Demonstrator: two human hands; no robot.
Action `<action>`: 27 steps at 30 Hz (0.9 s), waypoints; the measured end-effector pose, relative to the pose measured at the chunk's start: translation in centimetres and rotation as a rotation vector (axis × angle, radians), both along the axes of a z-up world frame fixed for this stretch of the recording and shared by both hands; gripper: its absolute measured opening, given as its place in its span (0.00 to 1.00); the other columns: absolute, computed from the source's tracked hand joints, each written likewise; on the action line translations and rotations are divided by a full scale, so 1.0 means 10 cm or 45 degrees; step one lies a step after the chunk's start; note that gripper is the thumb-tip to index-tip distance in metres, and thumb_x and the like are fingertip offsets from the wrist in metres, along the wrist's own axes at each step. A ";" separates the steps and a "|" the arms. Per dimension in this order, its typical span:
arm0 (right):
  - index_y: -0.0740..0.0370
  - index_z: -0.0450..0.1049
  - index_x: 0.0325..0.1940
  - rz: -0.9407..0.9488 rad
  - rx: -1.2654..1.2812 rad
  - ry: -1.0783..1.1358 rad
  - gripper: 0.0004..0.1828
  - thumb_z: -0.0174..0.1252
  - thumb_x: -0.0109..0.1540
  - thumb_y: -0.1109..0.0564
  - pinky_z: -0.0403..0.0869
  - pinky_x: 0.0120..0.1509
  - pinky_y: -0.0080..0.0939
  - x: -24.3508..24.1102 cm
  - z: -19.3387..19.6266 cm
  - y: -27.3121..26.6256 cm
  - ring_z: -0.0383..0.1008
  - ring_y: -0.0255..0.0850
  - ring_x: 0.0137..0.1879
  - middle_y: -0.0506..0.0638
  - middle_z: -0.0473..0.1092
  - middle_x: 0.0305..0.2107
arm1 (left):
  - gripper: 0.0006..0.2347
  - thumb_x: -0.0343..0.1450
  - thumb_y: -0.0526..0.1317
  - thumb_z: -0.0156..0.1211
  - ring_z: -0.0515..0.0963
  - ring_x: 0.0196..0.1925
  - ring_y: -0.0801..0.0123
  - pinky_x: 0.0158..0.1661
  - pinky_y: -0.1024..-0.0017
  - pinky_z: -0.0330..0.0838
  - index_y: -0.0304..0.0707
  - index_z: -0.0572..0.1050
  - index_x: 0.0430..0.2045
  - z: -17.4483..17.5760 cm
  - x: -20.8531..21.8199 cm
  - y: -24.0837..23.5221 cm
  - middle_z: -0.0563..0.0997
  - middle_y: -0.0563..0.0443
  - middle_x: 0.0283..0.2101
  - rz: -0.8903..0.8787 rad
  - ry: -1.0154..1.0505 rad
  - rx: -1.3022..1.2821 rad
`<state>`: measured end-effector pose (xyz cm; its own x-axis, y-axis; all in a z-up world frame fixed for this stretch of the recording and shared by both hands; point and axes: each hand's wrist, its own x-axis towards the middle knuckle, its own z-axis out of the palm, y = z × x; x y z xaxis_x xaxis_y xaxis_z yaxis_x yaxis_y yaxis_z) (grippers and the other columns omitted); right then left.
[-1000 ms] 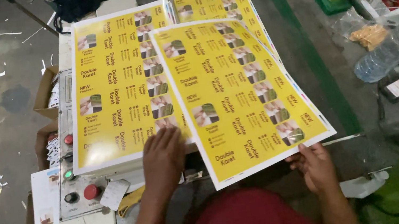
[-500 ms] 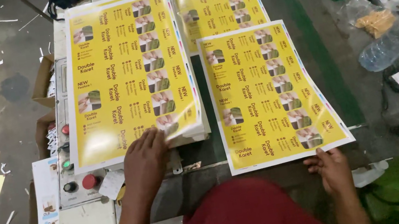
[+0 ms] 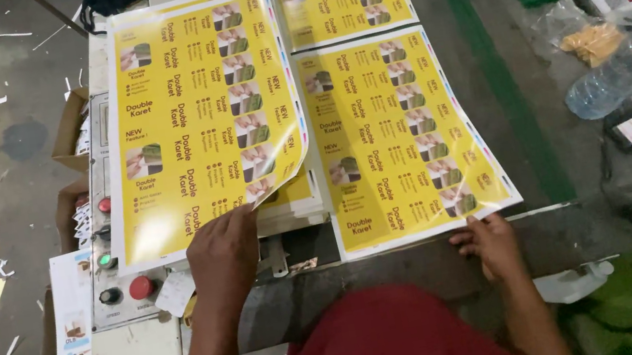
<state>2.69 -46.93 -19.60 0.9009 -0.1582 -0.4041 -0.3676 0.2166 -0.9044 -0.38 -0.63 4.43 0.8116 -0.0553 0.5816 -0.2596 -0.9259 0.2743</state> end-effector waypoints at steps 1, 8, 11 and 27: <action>0.64 0.69 0.60 0.007 -0.011 0.005 0.17 0.53 0.69 0.54 0.74 0.30 0.39 0.12 -0.01 0.02 0.78 0.42 0.34 0.55 0.76 0.38 | 0.04 0.71 0.34 0.62 0.84 0.38 0.54 0.41 0.60 0.76 0.36 0.79 0.36 0.01 0.00 -0.01 0.85 0.45 0.37 -0.004 -0.008 -0.004; 0.53 0.53 0.77 -0.013 -0.109 0.096 0.32 0.50 0.68 0.54 0.72 0.32 0.40 0.38 0.19 0.05 0.76 0.39 0.34 0.56 0.78 0.40 | 0.05 0.71 0.33 0.63 0.84 0.41 0.53 0.40 0.60 0.77 0.35 0.79 0.37 0.11 -0.10 0.00 0.85 0.44 0.40 0.020 -0.041 -0.061; 0.56 0.55 0.77 0.050 -0.053 0.082 0.33 0.51 0.68 0.53 0.74 0.33 0.40 0.20 0.17 0.06 0.78 0.41 0.35 0.58 0.78 0.43 | 0.11 0.66 0.32 0.63 0.84 0.43 0.52 0.41 0.61 0.78 0.33 0.80 0.42 0.10 -0.12 -0.07 0.84 0.42 0.44 -0.135 -0.094 -0.097; 0.64 0.72 0.55 0.323 0.343 -0.107 0.15 0.53 0.67 0.54 0.77 0.35 0.42 -0.10 1.08 0.96 0.81 0.42 0.37 0.56 0.79 0.38 | 0.14 0.70 0.41 0.63 0.76 0.61 0.49 0.62 0.49 0.64 0.31 0.77 0.46 -0.29 -0.05 -1.15 0.79 0.40 0.53 -0.676 0.126 0.047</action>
<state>1.68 -37.32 -8.82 0.9295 0.1761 -0.3240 -0.3673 0.3622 -0.8567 -0.87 -12.08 1.53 0.7174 -0.4917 0.4935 -0.6690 -0.6840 0.2909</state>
